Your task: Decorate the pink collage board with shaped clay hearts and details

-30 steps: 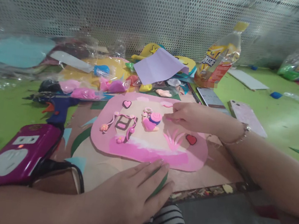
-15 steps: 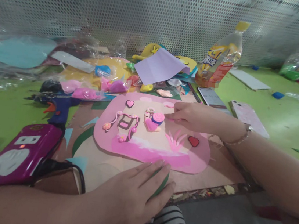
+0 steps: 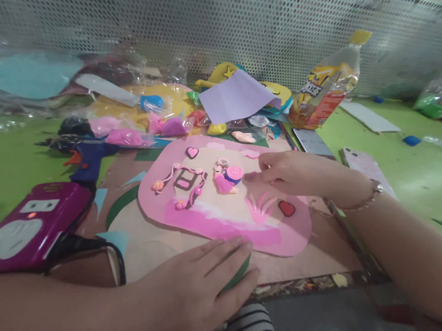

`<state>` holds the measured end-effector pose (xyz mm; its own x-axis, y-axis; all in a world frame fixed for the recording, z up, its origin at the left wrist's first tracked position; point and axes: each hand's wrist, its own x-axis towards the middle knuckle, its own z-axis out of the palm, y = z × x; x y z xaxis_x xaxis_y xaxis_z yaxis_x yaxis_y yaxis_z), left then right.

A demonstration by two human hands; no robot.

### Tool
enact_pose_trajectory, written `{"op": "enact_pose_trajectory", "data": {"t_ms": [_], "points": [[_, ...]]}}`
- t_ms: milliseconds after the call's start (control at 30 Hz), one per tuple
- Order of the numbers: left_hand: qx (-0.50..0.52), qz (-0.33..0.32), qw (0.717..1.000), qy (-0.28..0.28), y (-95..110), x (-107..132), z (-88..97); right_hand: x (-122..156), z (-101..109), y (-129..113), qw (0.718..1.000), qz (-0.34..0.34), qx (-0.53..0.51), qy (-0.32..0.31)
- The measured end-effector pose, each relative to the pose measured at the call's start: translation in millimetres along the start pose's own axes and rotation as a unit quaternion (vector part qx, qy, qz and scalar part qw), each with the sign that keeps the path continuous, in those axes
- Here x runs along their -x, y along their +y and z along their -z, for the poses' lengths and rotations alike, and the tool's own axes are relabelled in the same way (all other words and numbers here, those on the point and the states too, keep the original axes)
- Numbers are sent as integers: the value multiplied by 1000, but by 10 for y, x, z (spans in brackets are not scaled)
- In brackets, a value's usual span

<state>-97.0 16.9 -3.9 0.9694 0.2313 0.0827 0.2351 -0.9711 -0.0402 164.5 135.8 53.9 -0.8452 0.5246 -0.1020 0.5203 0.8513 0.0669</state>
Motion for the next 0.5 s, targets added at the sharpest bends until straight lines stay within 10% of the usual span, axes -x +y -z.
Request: {"op": "enact_pose_trajectory", "data": {"t_ms": [500], "points": [[7,1,1000,8,-13,-4,-41,-18,-21,23,1000,-2,20,-12]]}}
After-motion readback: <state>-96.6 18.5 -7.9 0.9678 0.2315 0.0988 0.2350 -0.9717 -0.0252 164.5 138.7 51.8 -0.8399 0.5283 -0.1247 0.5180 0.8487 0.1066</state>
